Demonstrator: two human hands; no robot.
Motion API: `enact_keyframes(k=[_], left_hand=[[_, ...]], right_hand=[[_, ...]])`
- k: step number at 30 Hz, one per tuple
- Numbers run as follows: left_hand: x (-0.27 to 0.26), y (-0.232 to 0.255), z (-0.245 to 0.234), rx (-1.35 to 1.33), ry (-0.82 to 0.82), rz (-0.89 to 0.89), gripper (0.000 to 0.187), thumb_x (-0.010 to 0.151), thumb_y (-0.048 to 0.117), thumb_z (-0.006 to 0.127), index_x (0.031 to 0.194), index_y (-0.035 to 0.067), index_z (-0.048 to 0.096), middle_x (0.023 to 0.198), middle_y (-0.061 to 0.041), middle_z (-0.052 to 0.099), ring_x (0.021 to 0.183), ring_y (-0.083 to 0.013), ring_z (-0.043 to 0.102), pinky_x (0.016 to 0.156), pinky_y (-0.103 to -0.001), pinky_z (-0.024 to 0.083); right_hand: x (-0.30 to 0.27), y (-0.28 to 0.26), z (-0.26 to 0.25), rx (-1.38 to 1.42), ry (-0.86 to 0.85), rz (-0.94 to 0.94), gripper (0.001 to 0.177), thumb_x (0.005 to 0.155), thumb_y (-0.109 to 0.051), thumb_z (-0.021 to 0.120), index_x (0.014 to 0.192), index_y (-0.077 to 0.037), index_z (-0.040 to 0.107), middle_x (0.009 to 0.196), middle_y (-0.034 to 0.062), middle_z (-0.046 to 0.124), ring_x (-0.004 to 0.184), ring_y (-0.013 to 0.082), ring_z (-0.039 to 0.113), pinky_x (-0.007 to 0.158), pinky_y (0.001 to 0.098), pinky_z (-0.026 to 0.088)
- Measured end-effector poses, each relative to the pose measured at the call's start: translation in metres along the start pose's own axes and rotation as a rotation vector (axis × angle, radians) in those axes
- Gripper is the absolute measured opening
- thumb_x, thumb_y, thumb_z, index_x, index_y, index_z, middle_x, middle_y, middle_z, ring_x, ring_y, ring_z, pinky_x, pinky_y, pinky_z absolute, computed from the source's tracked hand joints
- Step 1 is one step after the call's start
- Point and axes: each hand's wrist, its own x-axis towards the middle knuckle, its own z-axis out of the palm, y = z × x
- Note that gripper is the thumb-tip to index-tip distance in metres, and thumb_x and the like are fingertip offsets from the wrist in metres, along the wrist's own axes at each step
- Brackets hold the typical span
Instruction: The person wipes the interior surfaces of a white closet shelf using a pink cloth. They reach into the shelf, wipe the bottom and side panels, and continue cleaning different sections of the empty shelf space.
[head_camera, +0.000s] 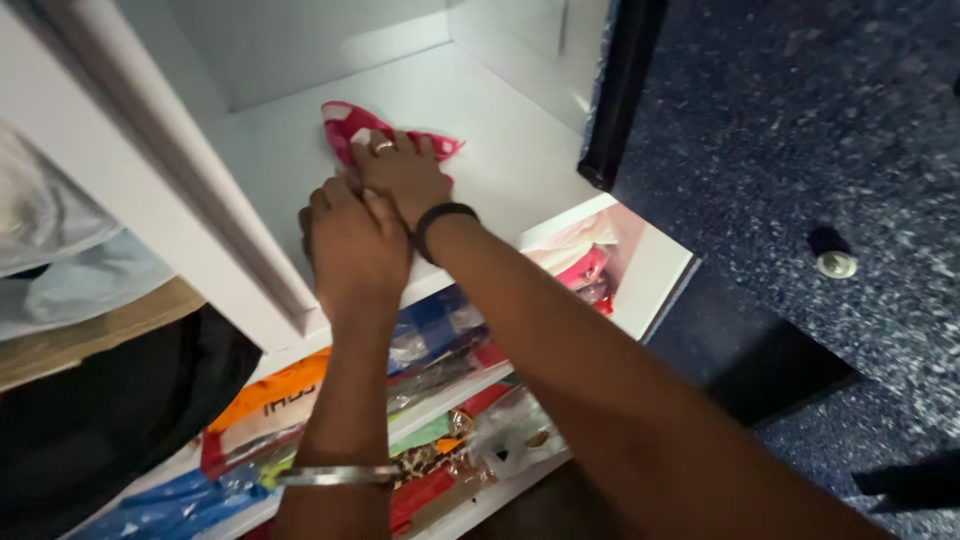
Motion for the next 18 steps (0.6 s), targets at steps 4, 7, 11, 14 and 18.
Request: enact_keyframes(k=[4,7,11,14,18], left_hand=[[0.001,-0.002,0.0,-0.02,-0.036,-0.079,0.029,0.096,0.021,0.054,0.107,-0.005,0.057,0.108,-0.031,0.062,0.102,-0.0514,0.058,0.088,-0.06,0.045],[-0.001,-0.007,0.002,-0.147,0.029,-0.006,0.024,0.098,0.016,0.053,0.109,-0.005,0.056,0.11,-0.032,0.064,0.103,-0.0527,0.058,0.092,-0.06,0.045],[0.001,-0.009,-0.004,-0.199,0.035,0.0,0.024,0.093,0.012,0.054,0.108,-0.006,0.057,0.108,-0.034,0.064,0.101,-0.0533,0.058,0.09,-0.062,0.044],[0.001,-0.006,-0.005,-0.216,0.024,-0.034,0.023,0.095,0.013,0.053,0.105,-0.007,0.056,0.105,-0.033,0.064,0.1,-0.0529,0.058,0.09,-0.061,0.044],[0.005,-0.004,-0.011,-0.24,0.041,-0.036,0.022,0.1,0.014,0.051,0.104,-0.006,0.057,0.103,-0.032,0.064,0.099,-0.0525,0.058,0.092,-0.06,0.042]], right_hand=[[-0.016,0.004,-0.008,0.003,0.04,-0.172,0.054,0.097,-0.032,0.052,0.147,-0.012,0.047,0.146,0.0126,0.055,0.139,0.0355,0.047,0.113,0.0563,0.033],[-0.032,0.007,-0.015,0.029,-0.009,-0.194,0.058,0.095,-0.034,0.055,0.146,-0.011,0.046,0.146,0.0134,0.053,0.138,0.0356,0.045,0.112,0.0548,0.033],[-0.033,-0.006,-0.024,0.048,-0.014,-0.183,0.065,0.083,-0.036,0.06,0.143,-0.012,0.046,0.145,0.0136,0.052,0.135,0.035,0.044,0.104,0.0534,0.035],[-0.034,-0.006,-0.019,0.072,0.066,-0.164,0.055,0.095,-0.033,0.055,0.146,-0.013,0.048,0.144,0.0118,0.057,0.14,0.0324,0.048,0.11,0.0514,0.037],[-0.023,-0.006,-0.01,0.072,0.101,-0.185,0.054,0.099,-0.035,0.053,0.147,-0.01,0.048,0.146,0.0131,0.055,0.139,0.0343,0.047,0.109,0.054,0.036]])
